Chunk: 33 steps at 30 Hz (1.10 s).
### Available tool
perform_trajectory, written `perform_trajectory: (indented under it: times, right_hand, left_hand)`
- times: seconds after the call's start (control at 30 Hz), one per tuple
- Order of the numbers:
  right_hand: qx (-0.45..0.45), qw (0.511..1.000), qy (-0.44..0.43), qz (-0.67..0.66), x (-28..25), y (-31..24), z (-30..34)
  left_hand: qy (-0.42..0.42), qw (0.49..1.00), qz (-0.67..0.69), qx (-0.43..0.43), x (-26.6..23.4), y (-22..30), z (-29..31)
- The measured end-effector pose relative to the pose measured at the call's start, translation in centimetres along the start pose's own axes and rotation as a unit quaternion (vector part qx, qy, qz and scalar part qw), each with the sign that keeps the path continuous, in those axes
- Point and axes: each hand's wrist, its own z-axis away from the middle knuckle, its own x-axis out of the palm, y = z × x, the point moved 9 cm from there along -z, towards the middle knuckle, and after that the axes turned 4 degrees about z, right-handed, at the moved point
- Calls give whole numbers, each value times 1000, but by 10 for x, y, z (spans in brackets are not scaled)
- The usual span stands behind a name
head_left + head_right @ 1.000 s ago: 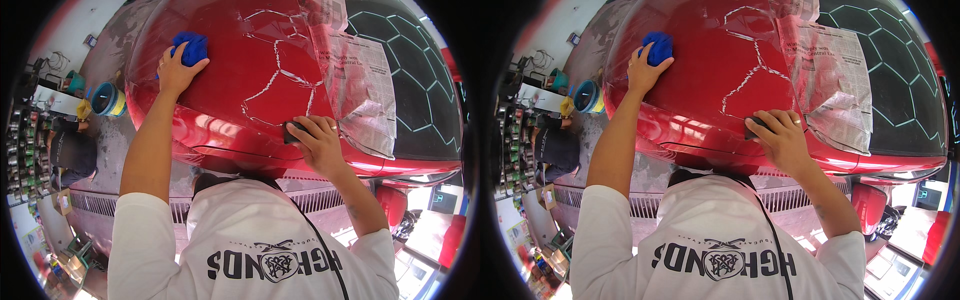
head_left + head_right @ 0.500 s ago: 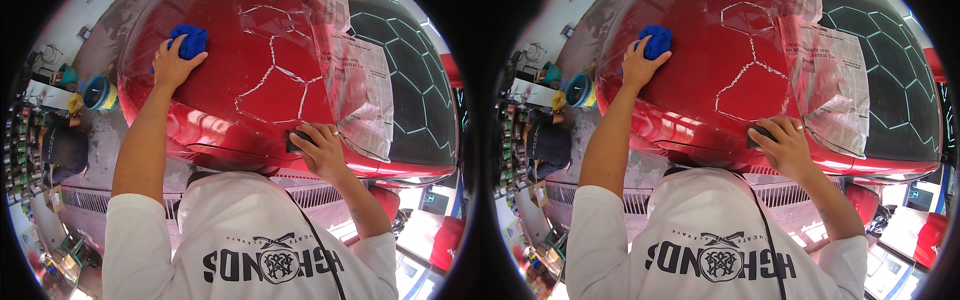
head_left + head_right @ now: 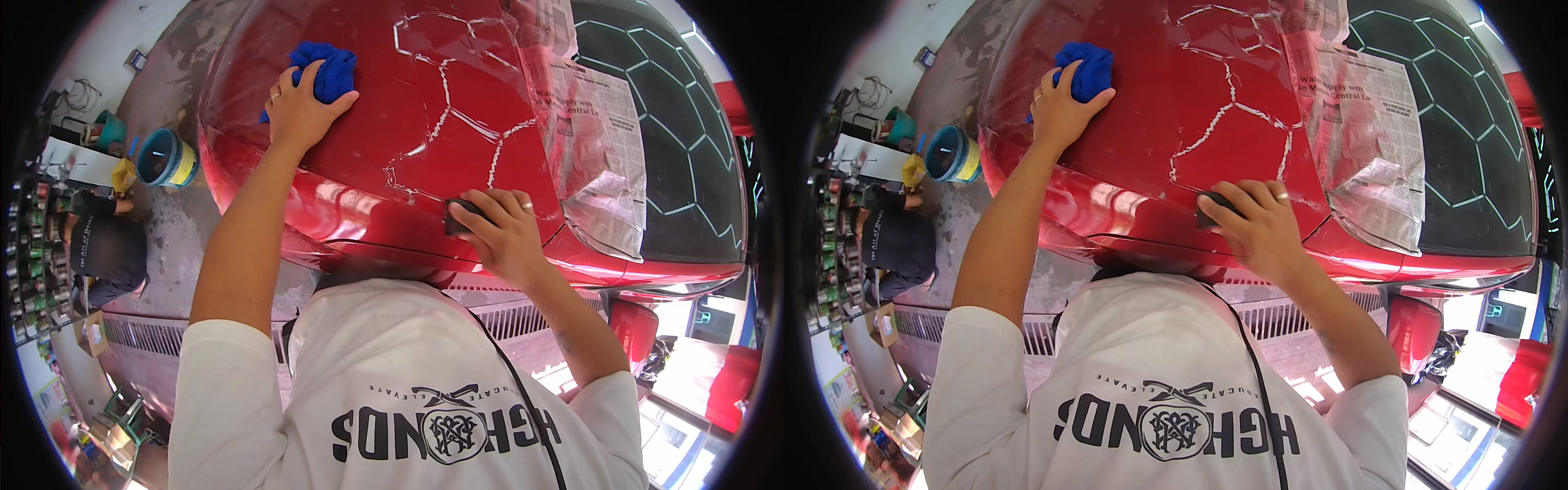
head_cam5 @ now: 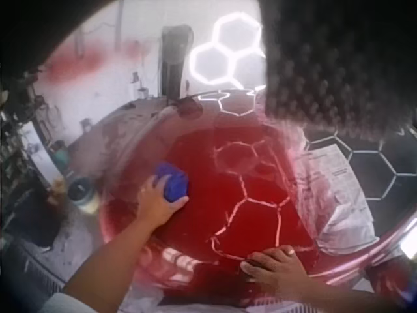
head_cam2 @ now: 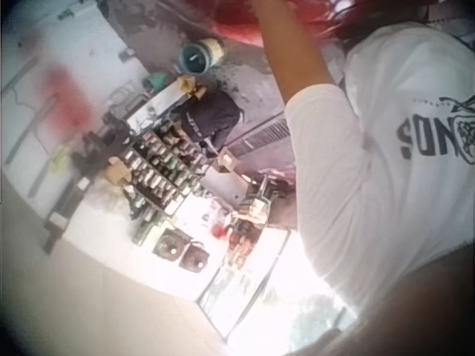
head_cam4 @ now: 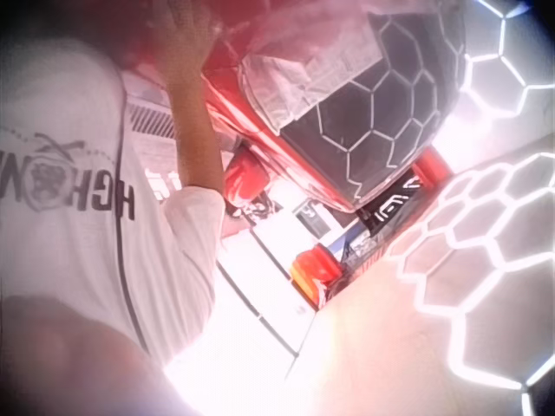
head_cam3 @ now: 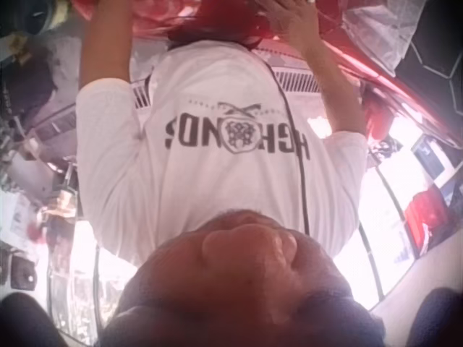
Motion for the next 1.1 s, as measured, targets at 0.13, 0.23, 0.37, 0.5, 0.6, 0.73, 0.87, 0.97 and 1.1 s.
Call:
perform_trajectory:
  times: [0.13,0.23,0.37,0.5,0.6,0.73,0.87,0.97,1.1]
  right_hand:
    - [19,999,1,-26,45,-39,-76]
    - [28,1000,3,8,11,-32,-56]
    - [20,999,32,-4,-24,-14,-33]
    - [69,996,48,26,40,21,-114]
    - [101,992,58,47,48,22,-113]
    - [121,992,-5,36,7,-3,-33]
    - [121,992,25,30,7,0,-61]
    - [165,982,65,69,37,25,-118]
    - [180,978,59,87,36,7,-69]
  left_hand:
    - [-21,1000,-12,16,-2,-4,-5]
    - [-35,998,-28,39,1,-4,-12]
    - [-9,999,-16,46,-1,-5,-16]
    - [5,998,-10,58,-2,-5,-16]
    - [1,998,-2,65,-2,-7,-15]
    - [2,999,0,53,2,-10,-15]
    - [17,998,0,57,0,-9,-16]
    - [5,998,4,59,-2,-8,-15]
    - [11,998,17,61,-4,-7,-15]
